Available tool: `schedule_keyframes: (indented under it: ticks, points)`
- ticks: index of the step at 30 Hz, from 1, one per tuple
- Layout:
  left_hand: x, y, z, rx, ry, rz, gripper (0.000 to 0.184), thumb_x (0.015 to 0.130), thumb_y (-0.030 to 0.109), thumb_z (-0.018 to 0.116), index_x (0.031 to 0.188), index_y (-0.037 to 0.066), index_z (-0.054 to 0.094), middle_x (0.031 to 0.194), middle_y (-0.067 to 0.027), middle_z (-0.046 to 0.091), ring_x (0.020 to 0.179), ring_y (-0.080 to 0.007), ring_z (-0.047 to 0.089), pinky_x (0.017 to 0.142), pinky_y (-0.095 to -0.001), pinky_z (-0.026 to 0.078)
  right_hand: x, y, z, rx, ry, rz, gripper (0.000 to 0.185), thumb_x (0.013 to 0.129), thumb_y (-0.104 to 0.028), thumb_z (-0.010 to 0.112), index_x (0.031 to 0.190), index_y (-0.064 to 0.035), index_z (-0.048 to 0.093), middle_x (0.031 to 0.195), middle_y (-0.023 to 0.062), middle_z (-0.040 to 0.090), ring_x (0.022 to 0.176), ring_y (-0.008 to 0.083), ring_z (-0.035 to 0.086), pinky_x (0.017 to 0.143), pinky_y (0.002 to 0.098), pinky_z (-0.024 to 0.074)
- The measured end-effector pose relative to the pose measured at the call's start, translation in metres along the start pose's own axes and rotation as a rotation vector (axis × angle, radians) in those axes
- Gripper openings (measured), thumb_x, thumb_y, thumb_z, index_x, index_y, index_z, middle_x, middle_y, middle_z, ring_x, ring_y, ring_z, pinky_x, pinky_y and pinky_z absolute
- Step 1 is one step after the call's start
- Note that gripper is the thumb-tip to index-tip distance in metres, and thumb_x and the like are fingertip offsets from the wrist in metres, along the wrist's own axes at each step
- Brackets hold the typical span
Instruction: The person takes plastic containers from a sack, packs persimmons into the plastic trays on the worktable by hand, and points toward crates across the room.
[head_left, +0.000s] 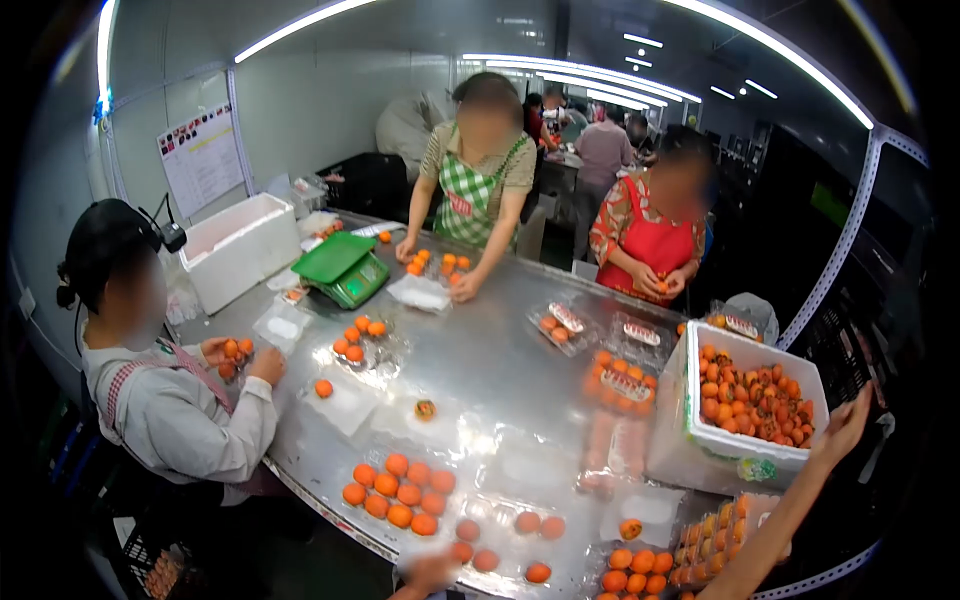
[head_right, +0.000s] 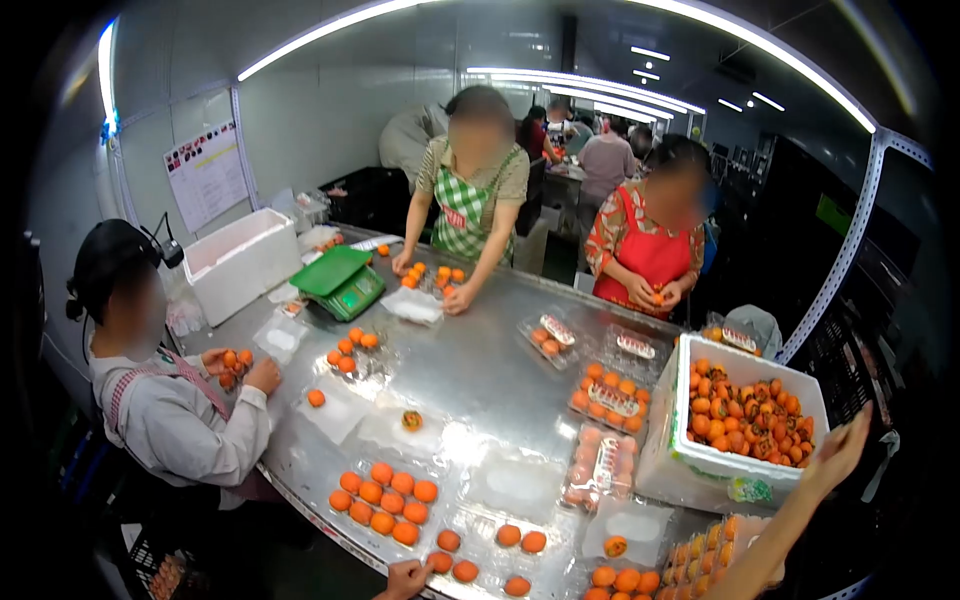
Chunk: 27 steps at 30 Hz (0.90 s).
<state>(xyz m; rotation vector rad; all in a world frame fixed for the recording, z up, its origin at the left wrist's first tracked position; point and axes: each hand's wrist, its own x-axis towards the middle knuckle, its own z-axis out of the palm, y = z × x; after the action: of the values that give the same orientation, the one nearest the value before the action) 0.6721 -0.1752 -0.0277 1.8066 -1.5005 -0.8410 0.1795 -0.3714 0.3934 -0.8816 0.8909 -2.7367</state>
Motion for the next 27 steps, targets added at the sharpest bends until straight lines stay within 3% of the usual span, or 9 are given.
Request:
schedule_keyframes:
  ticks: [1, 4, 8, 10, 12, 14, 16, 19, 27]
  points:
    - [-0.003, -0.002, 0.003, -0.197, 0.09, 0.017, 0.027, 0.086, 0.03, 0.056, 0.083, 0.003, 0.06, 0.067, -0.0104, 0.055, 0.063, -0.0188, 0.049, 0.055, -0.0372, 0.042, -0.032, 0.02, -0.017, -0.301, -0.217, -0.354, 0.035, 0.094, -0.021, 0.044, 0.121, -0.0007, 0.051, 0.055, -0.0069, 0.026, 0.049, 0.0005, 0.024, 0.046, 0.0155, 0.0203]
    - [0.005, -0.006, -0.002, -0.376, 0.325, 0.138, 0.028, 0.087, 0.024, 0.057, 0.075, -0.001, 0.059, 0.054, -0.0075, 0.049, 0.055, -0.013, 0.042, 0.051, -0.033, 0.04, -0.154, 0.078, -0.064, -0.271, -0.379, 0.027, 0.023, 0.085, -0.015, 0.05, 0.071, -0.0013, 0.063, 0.051, 0.0003, 0.036, 0.051, 0.0121, 0.037, 0.054, 0.027, 0.0362]
    - [0.019, -0.014, -0.012, -0.32, 0.363, 0.108, 0.021, 0.089, 0.018, 0.052, 0.081, 0.0, 0.059, 0.067, -0.0098, 0.056, 0.061, -0.0145, 0.049, 0.052, -0.0321, 0.042, -0.341, 0.089, -0.081, -0.617, -0.863, 0.269, 0.017, 0.079, -0.005, 0.055, 0.062, -0.0026, 0.056, 0.061, 0.0023, 0.055, 0.055, 0.01, 0.048, 0.05, 0.0256, 0.0377]
    - [0.028, -0.012, -0.015, -0.331, 0.178, -0.086, 0.023, 0.089, 0.025, 0.048, 0.09, 0.004, 0.057, 0.083, -0.0122, 0.058, 0.074, -0.0232, 0.054, 0.062, -0.0392, 0.042, -0.395, 0.056, -0.061, -0.62, -0.973, 0.517, 0.003, 0.074, -0.003, 0.057, 0.072, -0.0019, 0.06, 0.069, 0.0063, 0.059, 0.065, 0.0162, 0.054, 0.061, 0.0282, 0.0425]
    - [0.04, 0.054, -0.06, -0.774, -0.026, -0.136, 0.033, 0.095, 0.025, 0.042, 0.07, 0.005, 0.05, 0.063, 0.0, 0.051, 0.053, -0.0082, 0.044, 0.052, -0.0226, 0.038, -0.433, 0.045, -0.046, -0.474, -1.124, 0.401, 0.013, 0.069, -0.005, 0.06, 0.081, -0.0022, 0.062, 0.074, 0.0096, 0.06, 0.073, 0.0204, 0.057, 0.069, 0.0293, 0.0444]
    - [0.046, 0.077, -0.072, -0.778, -0.32, -0.02, 0.023, 0.092, 0.018, 0.051, 0.108, 0.004, 0.046, 0.104, -0.0067, 0.053, 0.093, -0.0117, 0.053, 0.079, -0.0247, 0.045, -0.449, 0.013, 0.0, -0.366, -1.199, 0.399, 0.019, 0.071, -0.007, 0.058, 0.089, -0.0018, 0.059, 0.089, 0.0093, 0.058, 0.089, 0.022, 0.054, 0.083, 0.0318, 0.0396]
    - [0.047, 0.09, -0.076, -0.967, -0.545, -0.041, 0.057, 0.089, 0.02, 0.056, 0.134, 0.006, 0.022, 0.131, -0.0124, 0.04, 0.117, -0.0221, 0.045, 0.097, -0.0326, 0.037, -0.47, 0.015, 0.013, -0.092, -1.074, 0.775, 0.038, 0.068, -0.008, 0.058, 0.105, 0.0008, 0.051, 0.095, 0.0126, 0.056, 0.089, 0.026, 0.054, 0.087, 0.0338, 0.0388]
    - [0.056, 0.044, -0.036, -0.892, -0.524, 0.357, 0.043, 0.091, 0.026, 0.051, 0.124, 0.003, 0.038, 0.121, -0.0145, 0.047, 0.114, -0.0225, 0.046, 0.095, -0.0349, 0.038, -0.497, 0.022, 0.013, -0.097, -1.043, 0.968, 0.041, 0.07, -0.007, 0.058, 0.109, 0.0002, 0.047, 0.095, 0.0122, 0.056, 0.089, 0.0248, 0.054, 0.085, 0.0328, 0.0397]
    - [0.075, 0.13, -0.119, -0.372, -0.613, 0.036, 0.038, 0.093, 0.029, 0.041, 0.123, 0.005, 0.041, 0.117, -0.0142, 0.044, 0.115, -0.0259, 0.039, 0.098, -0.0441, 0.03, -0.517, 0.035, 0.01, -0.266, -0.98, 1.039, 0.048, 0.074, -0.004, 0.055, 0.119, -0.0014, 0.037, 0.095, 0.011, 0.054, 0.087, 0.0214, 0.053, 0.079, 0.0302, 0.0421]
